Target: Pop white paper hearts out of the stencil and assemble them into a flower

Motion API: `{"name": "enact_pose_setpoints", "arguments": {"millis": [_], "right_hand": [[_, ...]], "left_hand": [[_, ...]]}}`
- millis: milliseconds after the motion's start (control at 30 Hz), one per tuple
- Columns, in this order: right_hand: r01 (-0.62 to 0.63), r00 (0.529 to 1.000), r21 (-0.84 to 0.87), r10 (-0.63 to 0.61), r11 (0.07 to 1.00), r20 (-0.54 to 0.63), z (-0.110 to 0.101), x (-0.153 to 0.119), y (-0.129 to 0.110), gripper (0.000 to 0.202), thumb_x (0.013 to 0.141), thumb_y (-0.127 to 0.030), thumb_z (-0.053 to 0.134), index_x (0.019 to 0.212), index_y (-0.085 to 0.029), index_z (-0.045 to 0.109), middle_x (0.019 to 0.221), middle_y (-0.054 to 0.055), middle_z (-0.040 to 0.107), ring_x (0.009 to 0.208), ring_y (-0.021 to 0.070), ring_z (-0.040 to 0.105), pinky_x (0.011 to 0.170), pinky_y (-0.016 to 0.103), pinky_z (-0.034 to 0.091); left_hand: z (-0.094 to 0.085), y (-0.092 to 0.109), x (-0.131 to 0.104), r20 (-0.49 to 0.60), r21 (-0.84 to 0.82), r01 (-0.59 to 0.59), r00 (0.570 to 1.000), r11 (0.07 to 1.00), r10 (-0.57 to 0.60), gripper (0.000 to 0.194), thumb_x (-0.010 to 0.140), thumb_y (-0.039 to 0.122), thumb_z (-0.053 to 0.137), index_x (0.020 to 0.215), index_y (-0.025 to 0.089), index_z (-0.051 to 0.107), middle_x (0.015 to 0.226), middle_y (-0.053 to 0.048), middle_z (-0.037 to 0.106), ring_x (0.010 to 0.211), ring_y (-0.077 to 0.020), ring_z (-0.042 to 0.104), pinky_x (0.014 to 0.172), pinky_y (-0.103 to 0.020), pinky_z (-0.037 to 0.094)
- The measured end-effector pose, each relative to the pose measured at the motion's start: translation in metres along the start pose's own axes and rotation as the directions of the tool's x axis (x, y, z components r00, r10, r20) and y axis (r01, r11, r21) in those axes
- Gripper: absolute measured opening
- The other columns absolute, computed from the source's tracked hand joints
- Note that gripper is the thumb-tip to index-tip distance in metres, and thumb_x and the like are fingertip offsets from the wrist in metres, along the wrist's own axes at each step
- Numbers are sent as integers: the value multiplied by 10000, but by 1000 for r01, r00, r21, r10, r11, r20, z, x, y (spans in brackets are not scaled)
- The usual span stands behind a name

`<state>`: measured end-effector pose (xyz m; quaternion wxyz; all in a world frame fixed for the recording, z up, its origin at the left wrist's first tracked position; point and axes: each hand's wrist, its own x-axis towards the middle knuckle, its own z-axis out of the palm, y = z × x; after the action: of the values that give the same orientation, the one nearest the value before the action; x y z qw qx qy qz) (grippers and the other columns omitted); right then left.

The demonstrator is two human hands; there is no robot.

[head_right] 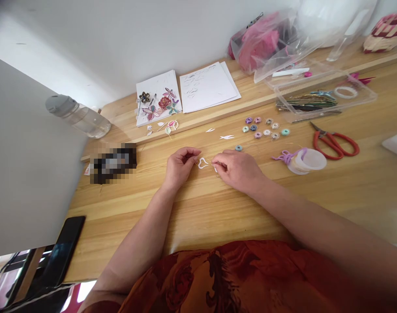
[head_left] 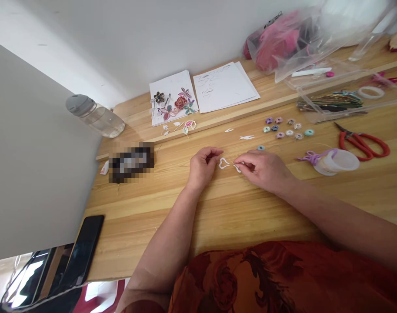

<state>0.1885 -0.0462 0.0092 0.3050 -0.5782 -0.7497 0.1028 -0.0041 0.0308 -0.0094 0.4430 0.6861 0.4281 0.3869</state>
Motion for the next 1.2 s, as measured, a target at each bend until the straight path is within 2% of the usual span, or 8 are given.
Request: {"name": "enact_pose_setpoints", "arguments": {"millis": [267,567,1000,1200], "right_hand": [[-69,997,57,68,996,21,1,1,-1,106,844,-230,628,866,-219,731,710,-1,666,613,140,565,610,268,398],[-95,995,73,93,993,30,2,1,-2,114,842,-239,630,862,-215,740,710,3,678,603,142,566,604,272,392],[-76,997,40,76,996,11,5,1,2,124,843,-252,616,883,-220,729,678,6,658,598,154,576,599,281,401],[-81,997,44,81,996,0,4,1,1,113,844,-237,613,864,-216,722,664,-2,644,585,145,555,595,275,394]], "left_hand": [[1,-3,0,-13,89,-48,999,995,49,212,814,81,600,944,184,732,949,-52,733,865,-155,674,821,-294,540],[-2,-2,1,39,204,-189,982,961,185,233,833,56,600,953,200,738,966,-45,738,911,-160,680,863,-297,538],[-2,-2,1,40,211,-185,983,960,180,230,838,71,603,963,209,737,978,-47,739,918,-168,682,864,-305,542],[-4,-2,1,31,224,-219,976,950,218,242,834,48,595,961,201,732,981,-49,740,916,-163,680,855,-295,538]]}}
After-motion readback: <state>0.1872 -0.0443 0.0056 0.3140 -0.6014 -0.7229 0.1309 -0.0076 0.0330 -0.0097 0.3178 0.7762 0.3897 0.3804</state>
